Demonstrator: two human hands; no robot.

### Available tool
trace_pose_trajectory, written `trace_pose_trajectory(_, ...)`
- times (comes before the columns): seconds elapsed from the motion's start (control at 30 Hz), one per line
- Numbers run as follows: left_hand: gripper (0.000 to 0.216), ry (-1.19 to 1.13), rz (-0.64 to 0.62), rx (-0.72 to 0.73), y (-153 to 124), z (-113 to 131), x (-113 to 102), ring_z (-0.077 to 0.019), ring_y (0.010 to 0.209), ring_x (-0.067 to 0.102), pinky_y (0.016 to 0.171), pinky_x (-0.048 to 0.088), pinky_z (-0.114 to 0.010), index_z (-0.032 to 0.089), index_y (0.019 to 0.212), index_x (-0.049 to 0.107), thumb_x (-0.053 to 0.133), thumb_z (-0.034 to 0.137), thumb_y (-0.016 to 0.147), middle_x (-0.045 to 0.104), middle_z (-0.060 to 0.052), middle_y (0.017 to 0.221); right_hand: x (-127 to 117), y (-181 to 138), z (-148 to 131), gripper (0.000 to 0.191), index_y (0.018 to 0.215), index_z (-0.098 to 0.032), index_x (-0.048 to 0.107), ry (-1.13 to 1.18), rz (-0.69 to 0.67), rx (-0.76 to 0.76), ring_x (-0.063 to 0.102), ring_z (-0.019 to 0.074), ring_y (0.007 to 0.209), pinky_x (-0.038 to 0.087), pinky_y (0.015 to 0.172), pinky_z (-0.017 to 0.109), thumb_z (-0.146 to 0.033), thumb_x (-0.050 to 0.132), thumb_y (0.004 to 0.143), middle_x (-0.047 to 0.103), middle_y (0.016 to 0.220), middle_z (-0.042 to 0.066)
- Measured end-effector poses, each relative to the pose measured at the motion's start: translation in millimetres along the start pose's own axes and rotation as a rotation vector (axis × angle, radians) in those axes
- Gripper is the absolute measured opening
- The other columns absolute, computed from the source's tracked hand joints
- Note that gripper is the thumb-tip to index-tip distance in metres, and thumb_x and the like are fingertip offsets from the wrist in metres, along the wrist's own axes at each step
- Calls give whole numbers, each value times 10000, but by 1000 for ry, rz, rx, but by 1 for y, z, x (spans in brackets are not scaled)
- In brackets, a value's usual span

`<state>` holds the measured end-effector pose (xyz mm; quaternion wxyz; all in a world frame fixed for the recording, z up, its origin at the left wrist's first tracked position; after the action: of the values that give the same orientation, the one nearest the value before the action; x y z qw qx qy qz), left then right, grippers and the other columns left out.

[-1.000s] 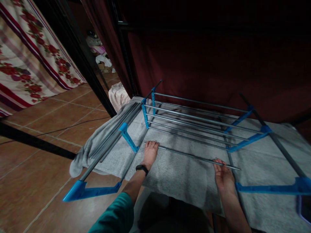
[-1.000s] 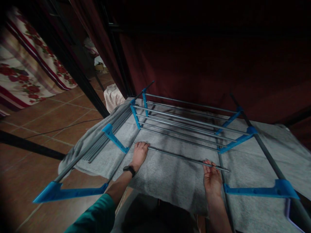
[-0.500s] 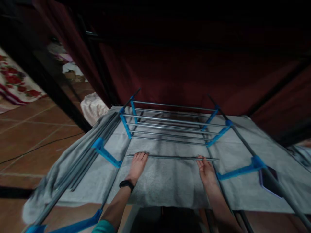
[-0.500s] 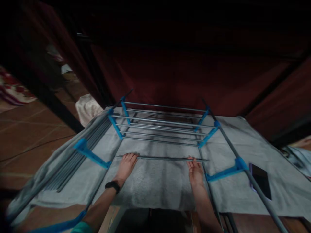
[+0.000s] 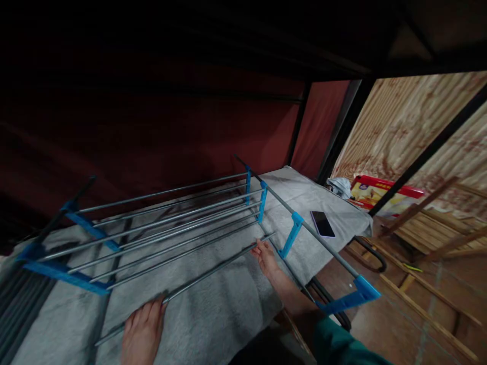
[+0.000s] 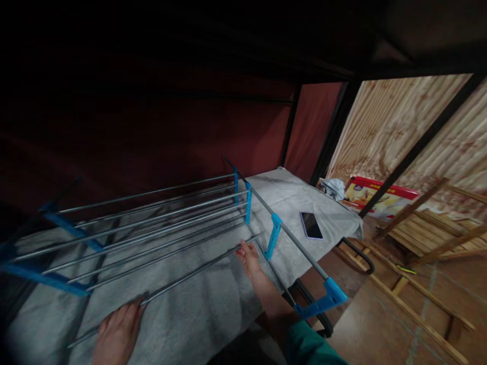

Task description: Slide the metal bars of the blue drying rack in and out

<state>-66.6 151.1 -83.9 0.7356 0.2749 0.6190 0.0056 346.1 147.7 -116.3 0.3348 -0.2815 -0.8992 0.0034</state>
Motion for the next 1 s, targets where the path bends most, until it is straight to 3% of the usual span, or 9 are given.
trace_pose_trajectory(0.2,527,7,-5,45,3,2,1,-327,921,722,884,515,-466,194,1181,764,285,387,1076,801,-125,952,-1,2,0,494,780,-305,583,28,-20,21,708,175,827,591,839,364,-556,985,639,743,789,-80)
trace_pose_trajectory(0.33,512,0,7,70,2,0,5,-321,925,723,878,516,-454,205,1209,758,317,426,1071,806,-124,979,-3,5,6,529,787,-299,572,12,-21,34,710,163,830,598,869,362,-607,982,657,759,813,-83)
trace_pose_trajectory(0.5,520,-8,-1,105,0,0,11,-330,947,729,879,530,-461,189,1218,761,314,417,1081,810,-141,1039,-3,7,8,649,753,-286,530,0,-9,37,682,147,778,600,842,346,-676,1014,569,727,760,-100)
trace_pose_trajectory(0.73,468,-37,-36,178,2,7,14,-293,999,752,930,547,-425,235,1253,769,362,375,1068,822,-104,1118,5,4,-1,660,717,-270,527,13,-8,60,641,131,708,580,743,312,-645,1035,526,688,706,-87)
trace_pose_trajectory(0.87,437,-35,-3,183,5,7,3,-302,970,762,923,549,-446,232,1109,784,362,331,1051,827,-109,1043,28,3,-14,604,752,-259,611,19,-42,67,663,154,722,586,723,336,-611,1040,514,754,785,-40)
trace_pose_trajectory(1.0,412,-11,96,145,11,6,-22,-322,922,744,907,540,-481,247,1074,757,360,352,1046,818,-120,988,75,-7,-43,506,909,-257,732,17,-159,36,716,192,845,608,772,363,-580,996,624,792,900,0)
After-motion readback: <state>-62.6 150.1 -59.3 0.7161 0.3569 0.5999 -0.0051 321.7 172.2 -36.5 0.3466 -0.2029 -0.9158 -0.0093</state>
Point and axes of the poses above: each hand's wrist, its own y-axis towards the middle knuckle, its own x-axis out of the palm, z = x × y, the point moved 9 cm from there along y, towards the middle knuckle
